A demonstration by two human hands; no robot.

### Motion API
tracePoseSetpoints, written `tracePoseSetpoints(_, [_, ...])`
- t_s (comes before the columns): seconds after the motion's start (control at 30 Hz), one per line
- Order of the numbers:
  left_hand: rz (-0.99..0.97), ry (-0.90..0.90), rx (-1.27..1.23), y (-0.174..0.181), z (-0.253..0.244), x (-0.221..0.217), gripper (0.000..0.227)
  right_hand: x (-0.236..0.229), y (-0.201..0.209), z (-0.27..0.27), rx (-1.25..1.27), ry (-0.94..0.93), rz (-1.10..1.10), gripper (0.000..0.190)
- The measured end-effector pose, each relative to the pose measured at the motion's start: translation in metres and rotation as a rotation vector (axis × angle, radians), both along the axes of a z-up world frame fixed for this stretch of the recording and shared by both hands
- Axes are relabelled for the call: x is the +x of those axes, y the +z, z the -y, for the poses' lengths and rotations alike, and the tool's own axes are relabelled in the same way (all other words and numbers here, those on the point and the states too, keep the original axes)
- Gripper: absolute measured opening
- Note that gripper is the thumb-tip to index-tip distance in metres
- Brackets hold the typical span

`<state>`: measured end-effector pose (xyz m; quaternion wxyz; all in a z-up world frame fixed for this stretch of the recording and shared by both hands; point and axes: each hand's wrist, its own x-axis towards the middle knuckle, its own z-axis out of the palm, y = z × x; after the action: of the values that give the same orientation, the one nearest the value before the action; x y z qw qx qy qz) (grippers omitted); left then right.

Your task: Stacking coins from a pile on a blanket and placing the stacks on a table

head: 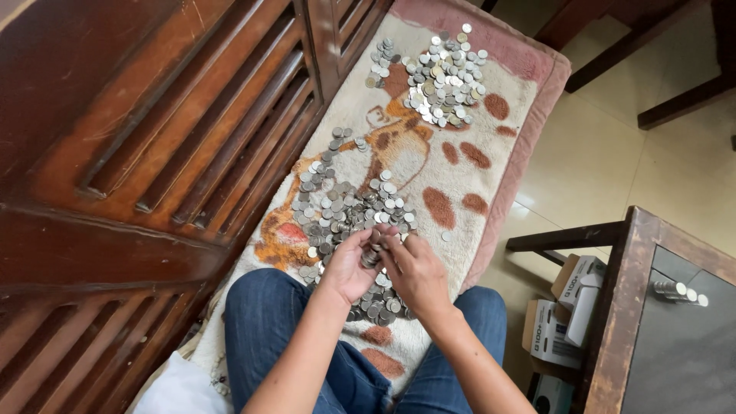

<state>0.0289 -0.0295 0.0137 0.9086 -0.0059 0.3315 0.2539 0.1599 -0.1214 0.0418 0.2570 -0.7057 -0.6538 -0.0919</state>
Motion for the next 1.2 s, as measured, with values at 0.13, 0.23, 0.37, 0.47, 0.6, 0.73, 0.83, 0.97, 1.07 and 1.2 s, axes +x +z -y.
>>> tracePoseSetpoints(0.13, [0.027,-0.035,-0.006,-0.016,0.006,0.002,0.032,-0.007,0.015,-0.001,-0.13,0.018,-0.174,0.03])
tracePoseSetpoints(0.23, [-0.015,-0.044,-0.003,0.003,0.008,0.006,0.036,-0.006,0.038,-0.011,-0.476,-0.185,-0.622,0.032])
tracePoseSetpoints(0.37, [-0.02,-0.047,0.071,0.015,0.003,0.004,0.04,0.007,0.029,-0.013,-0.218,-0.252,-0.762,0.015])
tracePoseSetpoints(0.47, [-0.01,-0.047,0.093,0.019,-0.001,-0.001,0.042,0.015,0.022,-0.008,-0.118,-0.136,-0.539,0.01])
tracePoseSetpoints(0.6, [0.026,-0.065,0.104,0.026,-0.001,-0.007,0.047,0.016,0.031,0.002,-0.256,0.053,-0.442,0.018])
tracePoseSetpoints(0.73, [0.043,-0.119,0.116,0.012,-0.001,-0.008,0.047,0.021,0.034,0.001,-0.365,0.047,-0.49,0.026])
tracePoseSetpoints(0.83, [0.04,-0.09,0.109,0.018,0.0,-0.008,0.046,0.017,0.027,-0.001,-0.353,-0.062,-0.55,0.024])
tracePoseSetpoints(0.97, [0.097,-0.108,0.101,0.009,-0.001,-0.012,0.049,-0.004,0.058,-0.002,-0.504,-0.086,-0.616,0.055])
tracePoseSetpoints(1.07, [0.141,-0.112,0.097,0.009,0.002,-0.011,0.052,-0.008,0.035,0.008,-0.434,-0.091,-0.596,0.073])
tracePoseSetpoints(1.2, [0.144,-0.089,0.159,0.015,0.001,-0.008,0.05,-0.013,-0.003,0.012,-0.07,-0.139,-0.447,0.052])
